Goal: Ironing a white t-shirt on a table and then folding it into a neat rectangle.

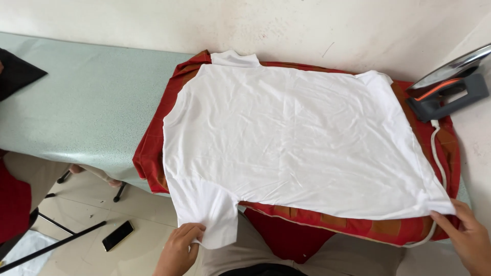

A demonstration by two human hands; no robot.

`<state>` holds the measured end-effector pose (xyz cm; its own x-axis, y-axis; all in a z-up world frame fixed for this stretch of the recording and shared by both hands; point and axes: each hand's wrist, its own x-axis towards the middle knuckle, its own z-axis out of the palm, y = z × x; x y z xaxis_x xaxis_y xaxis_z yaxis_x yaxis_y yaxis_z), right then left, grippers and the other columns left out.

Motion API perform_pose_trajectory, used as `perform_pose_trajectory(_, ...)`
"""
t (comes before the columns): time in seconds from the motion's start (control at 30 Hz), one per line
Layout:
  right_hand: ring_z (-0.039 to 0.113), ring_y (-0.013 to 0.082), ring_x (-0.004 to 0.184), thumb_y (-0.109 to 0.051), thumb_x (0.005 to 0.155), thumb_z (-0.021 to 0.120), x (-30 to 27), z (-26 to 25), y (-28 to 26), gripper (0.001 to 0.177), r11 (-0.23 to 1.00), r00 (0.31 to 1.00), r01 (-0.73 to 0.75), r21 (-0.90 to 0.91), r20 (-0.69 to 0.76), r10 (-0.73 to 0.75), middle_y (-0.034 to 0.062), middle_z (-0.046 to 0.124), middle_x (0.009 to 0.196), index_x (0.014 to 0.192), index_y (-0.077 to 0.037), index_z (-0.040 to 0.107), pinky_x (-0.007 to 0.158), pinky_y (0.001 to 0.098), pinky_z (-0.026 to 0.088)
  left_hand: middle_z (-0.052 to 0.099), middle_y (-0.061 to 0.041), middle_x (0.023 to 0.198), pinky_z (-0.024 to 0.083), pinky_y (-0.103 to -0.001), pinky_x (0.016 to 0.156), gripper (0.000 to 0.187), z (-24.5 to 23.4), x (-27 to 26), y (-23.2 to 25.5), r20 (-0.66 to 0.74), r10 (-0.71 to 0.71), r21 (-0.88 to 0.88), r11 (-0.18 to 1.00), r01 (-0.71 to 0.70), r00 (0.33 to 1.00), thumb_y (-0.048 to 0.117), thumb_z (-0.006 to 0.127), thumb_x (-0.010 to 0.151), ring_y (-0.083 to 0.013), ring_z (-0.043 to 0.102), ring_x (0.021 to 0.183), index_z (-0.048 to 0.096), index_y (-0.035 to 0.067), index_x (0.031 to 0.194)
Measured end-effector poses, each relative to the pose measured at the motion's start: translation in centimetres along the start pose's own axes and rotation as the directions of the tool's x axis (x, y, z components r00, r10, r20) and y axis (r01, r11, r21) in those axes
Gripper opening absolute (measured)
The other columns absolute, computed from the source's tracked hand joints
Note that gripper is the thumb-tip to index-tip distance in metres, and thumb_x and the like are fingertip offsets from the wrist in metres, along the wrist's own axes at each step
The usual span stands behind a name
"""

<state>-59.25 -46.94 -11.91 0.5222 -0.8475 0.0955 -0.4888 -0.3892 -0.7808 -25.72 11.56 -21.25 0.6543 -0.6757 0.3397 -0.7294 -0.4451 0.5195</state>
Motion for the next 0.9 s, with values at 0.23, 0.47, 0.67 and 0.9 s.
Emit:
perform_pose_trajectory(0.23,0.055,0.0249,0.134,0.009,0.083,0.074,0.8,-2.1,8.9,0.029,0.977,0.986,0.140,-0.162,0.116,-0.123,0.0114,0.058,0.137,0.106,-0.004,0.083,0.122,0.0361,0.035,0.053,-0.009,0.145,0.032,-0.047,0.118,0.066,2.9,0.2,-5.6,-0.039,-0.534,-0.141,0.840,0.524,0.845,0.006,0.058,0.081,-0.0310,0.045,0.138,0.044,0.011,0.145)
perform_pose_trajectory(0.47,0.054,0.0255,0.137,0.005,0.084,0.072,-0.6,-1.4,8.5,0.020,0.979,0.977,0.203,-0.026,0.072,-0.201,0.0104,0.056,0.138,0.099,-0.004,0.080,0.124,0.0398,0.037,0.026,-0.004,0.168,0.025,-0.048,0.122,0.077,1.1,9.7,0.2,0.145,-0.807,-0.797,0.248,0.551,0.573,0.029,0.050,0.091,-0.0240,0.023,0.157,0.019,0.019,0.161)
perform_pose_trajectory(0.67,0.051,0.0236,0.137,0.000,0.085,0.074,-1.4,-0.7,7.8,0.023,0.977,0.976,0.210,0.044,0.044,-0.212,0.0083,0.053,0.139,0.104,-0.012,0.078,0.125,0.0393,0.036,0.062,-0.011,0.141,0.046,-0.038,0.102,0.050,3.1,8.2,-0.9,0.255,-0.809,-0.846,0.078,0.527,0.529,0.016,0.057,0.096,-0.0241,0.058,0.125,0.053,0.002,0.144)
perform_pose_trajectory(0.9,0.053,0.0267,0.136,0.009,0.094,0.067,-3.1,-1.5,4.1,0.029,0.939,0.931,0.335,-0.083,-0.125,-0.343,0.0133,0.049,0.142,0.119,-0.004,0.072,0.121,0.0393,0.044,0.070,-0.013,0.114,0.048,-0.036,0.077,0.041,-5.1,6.2,0.6,0.111,-0.861,-0.819,0.203,0.537,0.496,0.024,0.065,0.096,-0.0243,0.062,0.096,0.068,0.000,0.129)
